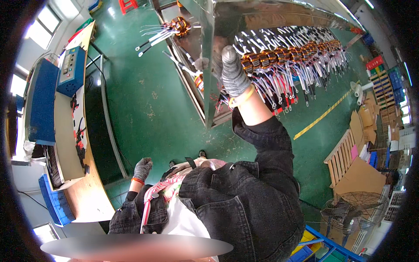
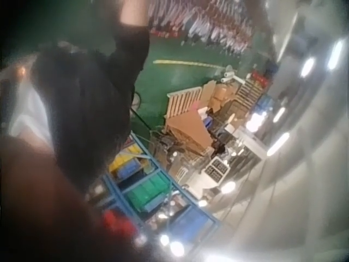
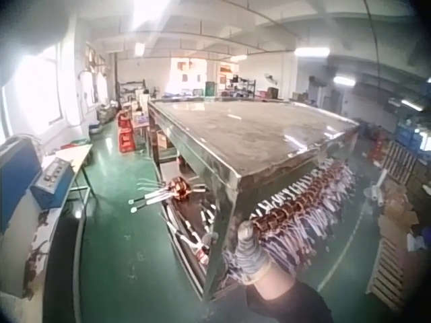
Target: The person gathers wire coils by hand and places them onto a conveyor belt machine for processing.
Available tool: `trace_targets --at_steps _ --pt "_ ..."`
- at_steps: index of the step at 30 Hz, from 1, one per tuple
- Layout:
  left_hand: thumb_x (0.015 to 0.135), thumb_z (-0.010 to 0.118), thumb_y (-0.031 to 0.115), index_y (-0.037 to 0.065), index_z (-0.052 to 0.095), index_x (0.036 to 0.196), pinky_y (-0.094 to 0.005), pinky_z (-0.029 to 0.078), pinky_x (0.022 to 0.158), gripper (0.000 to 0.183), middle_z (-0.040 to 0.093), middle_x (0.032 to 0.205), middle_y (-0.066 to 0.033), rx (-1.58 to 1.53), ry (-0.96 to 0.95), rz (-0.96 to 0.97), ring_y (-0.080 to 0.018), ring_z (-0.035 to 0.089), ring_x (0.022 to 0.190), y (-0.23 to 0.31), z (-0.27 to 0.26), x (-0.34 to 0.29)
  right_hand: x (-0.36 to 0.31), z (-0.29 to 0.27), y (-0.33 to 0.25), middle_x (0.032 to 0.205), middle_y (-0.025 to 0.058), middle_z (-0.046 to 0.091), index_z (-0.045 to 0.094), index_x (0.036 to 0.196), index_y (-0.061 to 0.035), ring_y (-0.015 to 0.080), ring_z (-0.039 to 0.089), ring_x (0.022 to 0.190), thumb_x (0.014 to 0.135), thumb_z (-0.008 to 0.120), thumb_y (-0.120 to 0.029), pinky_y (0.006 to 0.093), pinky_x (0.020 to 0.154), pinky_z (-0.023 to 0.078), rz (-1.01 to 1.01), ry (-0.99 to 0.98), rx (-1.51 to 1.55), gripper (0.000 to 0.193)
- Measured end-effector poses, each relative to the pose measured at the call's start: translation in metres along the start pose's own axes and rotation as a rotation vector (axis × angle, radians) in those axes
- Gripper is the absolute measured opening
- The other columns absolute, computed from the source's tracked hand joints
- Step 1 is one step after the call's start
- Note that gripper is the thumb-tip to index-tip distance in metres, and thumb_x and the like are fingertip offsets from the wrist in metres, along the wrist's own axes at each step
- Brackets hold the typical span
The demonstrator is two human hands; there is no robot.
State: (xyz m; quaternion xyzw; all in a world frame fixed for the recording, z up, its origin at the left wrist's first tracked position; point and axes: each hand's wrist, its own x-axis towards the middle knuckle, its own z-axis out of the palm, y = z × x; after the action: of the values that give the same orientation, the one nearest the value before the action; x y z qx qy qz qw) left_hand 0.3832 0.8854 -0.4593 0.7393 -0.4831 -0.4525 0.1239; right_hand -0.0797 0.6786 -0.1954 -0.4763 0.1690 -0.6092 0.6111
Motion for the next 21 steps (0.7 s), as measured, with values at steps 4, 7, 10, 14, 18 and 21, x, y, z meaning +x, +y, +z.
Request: trace_targets --at_steps 4,7,10,14,18,21 --pt "0.080 0.060 0.019 0.002 0.058 0.103 -0.0283 0.047 0.078 0.028 0.065 0.094 -0.0123 0.060 0.018 0.036 -0.0184 0.061 0.087 0.008 0.004 0.009 -0.009 0.012 -0.005 0.090 0.0113 0.060 0.049 0.109 -0.0024 0.0212 0.060 0.078 0.059 0.060 -0.072 0.0318 0.072 0.050 0.036 0.086 -0.055 0.086" --pt "0.080 0.060 0.019 0.004 0.059 0.102 -0.0280 0.047 0.078 0.027 0.065 0.092 -0.0124 0.066 0.000 0.025 -0.0184 0.062 0.086 0.020 0.004 0.012 -0.017 0.019 -0.013 0.095 0.0104 0.055 0.045 0.115 -0.0018 0.0202 0.055 0.083 0.059 0.060 -0.072 0.0307 0.072 0.048 0.102 0.044 -0.025 0.091" --pt "0.080 0.060 0.019 0.005 0.059 0.102 -0.0281 0.047 0.077 0.026 0.065 0.091 -0.0126 0.052 0.006 0.063 -0.0191 0.062 0.087 0.027 0.001 0.015 -0.013 0.031 -0.015 0.077 0.0094 0.060 0.047 0.107 -0.0052 0.0257 0.062 0.070 0.059 0.062 -0.068 0.0373 0.065 0.054 0.015 0.061 0.024 0.081" --pt "0.081 0.059 0.018 0.003 0.057 0.104 -0.0286 0.047 0.078 0.028 0.064 0.094 -0.0133 0.113 -0.006 0.073 -0.0208 0.061 0.089 0.042 -0.007 0.019 -0.022 0.018 -0.013 0.098 0.0108 0.056 0.042 0.119 -0.0021 0.0200 0.057 0.085 0.058 0.060 -0.072 0.0316 0.076 0.049 0.073 0.081 -0.040 0.094" --pt "0.081 0.060 0.017 0.001 0.056 0.106 -0.0284 0.046 0.080 0.029 0.063 0.099 -0.0137 0.006 -0.016 0.086 -0.0210 0.061 0.091 0.039 -0.022 0.035 -0.022 0.023 -0.006 0.085 0.0125 0.060 0.049 0.106 -0.0026 0.0278 0.061 0.076 0.064 0.062 -0.064 0.0429 0.069 0.053 -0.015 0.150 0.041 0.076" --pt "0.081 0.060 0.014 0.002 0.056 0.107 -0.0282 0.046 0.080 0.028 0.063 0.100 -0.0131 0.026 -0.010 0.116 -0.0198 0.060 0.091 0.059 -0.049 0.032 -0.027 0.017 -0.004 0.091 0.0118 0.057 0.050 0.106 -0.0042 0.0278 0.057 0.081 0.056 0.063 -0.070 0.0463 0.075 0.046 0.012 0.048 0.231 0.084"
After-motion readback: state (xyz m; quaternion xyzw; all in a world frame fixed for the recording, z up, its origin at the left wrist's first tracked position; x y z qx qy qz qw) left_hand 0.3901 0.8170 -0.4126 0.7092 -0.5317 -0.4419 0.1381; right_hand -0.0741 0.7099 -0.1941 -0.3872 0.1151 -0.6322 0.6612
